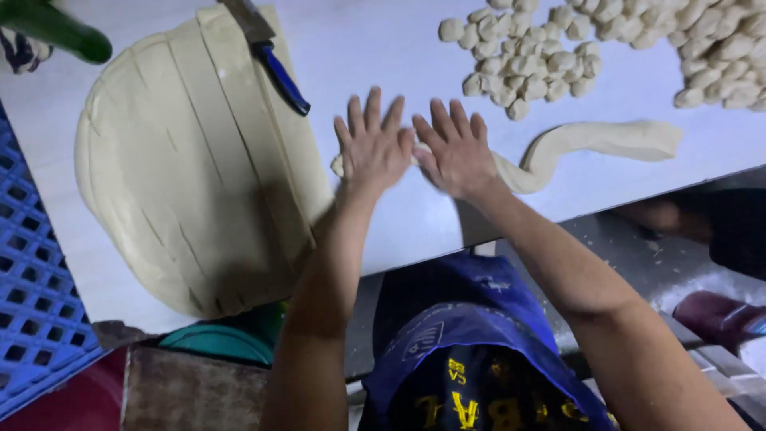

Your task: Cutting dough into strips with a knife and shaping them into small balls on a floured surface.

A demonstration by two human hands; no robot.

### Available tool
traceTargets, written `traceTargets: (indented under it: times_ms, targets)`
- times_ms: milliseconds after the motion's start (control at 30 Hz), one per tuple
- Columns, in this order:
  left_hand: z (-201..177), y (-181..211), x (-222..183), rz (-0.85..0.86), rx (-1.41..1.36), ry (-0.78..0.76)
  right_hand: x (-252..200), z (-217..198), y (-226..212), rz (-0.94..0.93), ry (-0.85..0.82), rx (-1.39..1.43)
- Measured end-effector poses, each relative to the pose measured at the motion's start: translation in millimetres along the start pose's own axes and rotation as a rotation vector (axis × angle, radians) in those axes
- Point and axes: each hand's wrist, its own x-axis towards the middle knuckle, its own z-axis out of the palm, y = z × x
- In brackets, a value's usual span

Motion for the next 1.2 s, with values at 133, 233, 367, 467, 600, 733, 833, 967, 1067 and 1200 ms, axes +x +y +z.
traceTargets:
  times_ms: [133, 233, 367, 467, 600, 733, 833, 967, 1067, 1200]
  targets:
    - [-11, -9, 28, -0.124, -0.163, -0.228, 32, -16, 2, 0.17, -0.143, 0.029]
    - [3, 1, -38, 0.095, 0.089, 0.288, -22, -17, -20, 0.056, 0.085, 0.002]
    - [5, 4, -109, 0.165, -0.033, 0.18, -87, 17, 3, -0.097, 0.063, -0.038]
    - [33, -14, -96, 0.262, -0.084, 0.318, -91, 42, 41, -0.031, 0.32, -0.1]
    - [-6, -36, -60, 0.296, 0.032, 0.224, -70, 8, 45, 0.046, 0.222, 0.136]
    - [-28, -35, -59, 0.271, 0.158, 0.336, -71, -11, 59, -0.201, 0.204, 0.192]
    - [-35, 59, -65, 0.25, 0.015, 0.26, -88, -10, 142, -0.218, 0.281, 0.037]
    - [35, 104, -41, 0.315, 0.037, 0.21, -107, 19, 218, -0.192, 0.252, -0.025]
    - [45, 114, -18, 0.331, 0.066, 0.347, -86, 7, 225, -0.234, 0.248, -0.122]
    - [1, 111, -62, 0.113, -0.334, 0.271, -95, -30, 181, -0.044, -0.022, 0.365]
